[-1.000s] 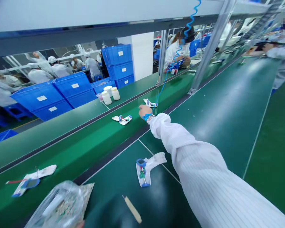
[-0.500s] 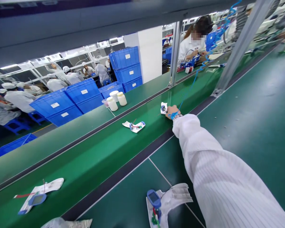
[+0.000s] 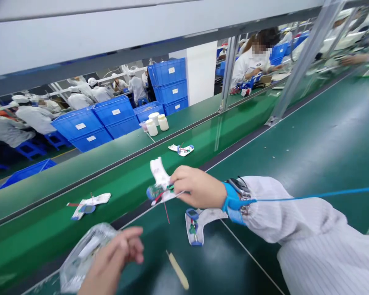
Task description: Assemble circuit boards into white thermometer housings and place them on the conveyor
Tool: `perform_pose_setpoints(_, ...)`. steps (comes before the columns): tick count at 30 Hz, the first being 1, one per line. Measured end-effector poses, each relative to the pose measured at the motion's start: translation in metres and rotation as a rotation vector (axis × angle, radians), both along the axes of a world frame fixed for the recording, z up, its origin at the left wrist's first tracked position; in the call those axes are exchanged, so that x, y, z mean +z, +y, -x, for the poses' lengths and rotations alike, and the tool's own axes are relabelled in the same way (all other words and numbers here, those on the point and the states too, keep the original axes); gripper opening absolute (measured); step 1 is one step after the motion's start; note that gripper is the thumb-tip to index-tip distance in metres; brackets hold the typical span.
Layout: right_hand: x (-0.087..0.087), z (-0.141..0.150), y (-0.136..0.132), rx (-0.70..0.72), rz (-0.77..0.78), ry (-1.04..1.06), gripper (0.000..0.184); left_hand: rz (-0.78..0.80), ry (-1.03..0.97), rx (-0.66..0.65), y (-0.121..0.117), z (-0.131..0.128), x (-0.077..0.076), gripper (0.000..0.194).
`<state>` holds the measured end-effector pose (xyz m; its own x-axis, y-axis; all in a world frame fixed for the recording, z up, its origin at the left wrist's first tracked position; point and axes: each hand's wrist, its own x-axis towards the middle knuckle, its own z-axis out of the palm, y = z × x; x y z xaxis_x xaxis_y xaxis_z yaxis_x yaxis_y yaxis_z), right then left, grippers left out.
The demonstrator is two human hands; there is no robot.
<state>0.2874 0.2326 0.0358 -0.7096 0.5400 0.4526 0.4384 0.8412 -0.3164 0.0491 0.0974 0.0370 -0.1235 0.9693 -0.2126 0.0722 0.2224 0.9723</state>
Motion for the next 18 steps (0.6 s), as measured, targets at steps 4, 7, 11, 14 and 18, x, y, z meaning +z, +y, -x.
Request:
perform_pose_setpoints(4,0.028,0.042,-0.053,0.336,-0.326,-0.056,0.026,0.172,-0.348,0.064,0.001,0.004,0.009,0.039)
perform_pose_setpoints(7,0.038,0.061,-0.073,0.412,-0.452,-0.163,0.026,0.252,-0.425,0.076,-0.015,0.016,0.010,0.040)
perform_pose_setpoints(11,0.045,0.080,-0.094,0.506,-0.490,-0.243,0.028,0.322,-0.530,0.044,-0.041,0.030,0.003,0.036)
perform_pose_setpoints(14,0.048,0.092,-0.108,0.539,-0.509,-0.307,0.028,0.321,-0.599,0.032,-0.054,0.036,-0.005,0.031)
perform_pose_setpoints(18,0.046,0.105,-0.117,0.526,-0.500,-0.329,0.024,0.247,-0.634,0.121,-0.068,0.042,-0.010,0.029)
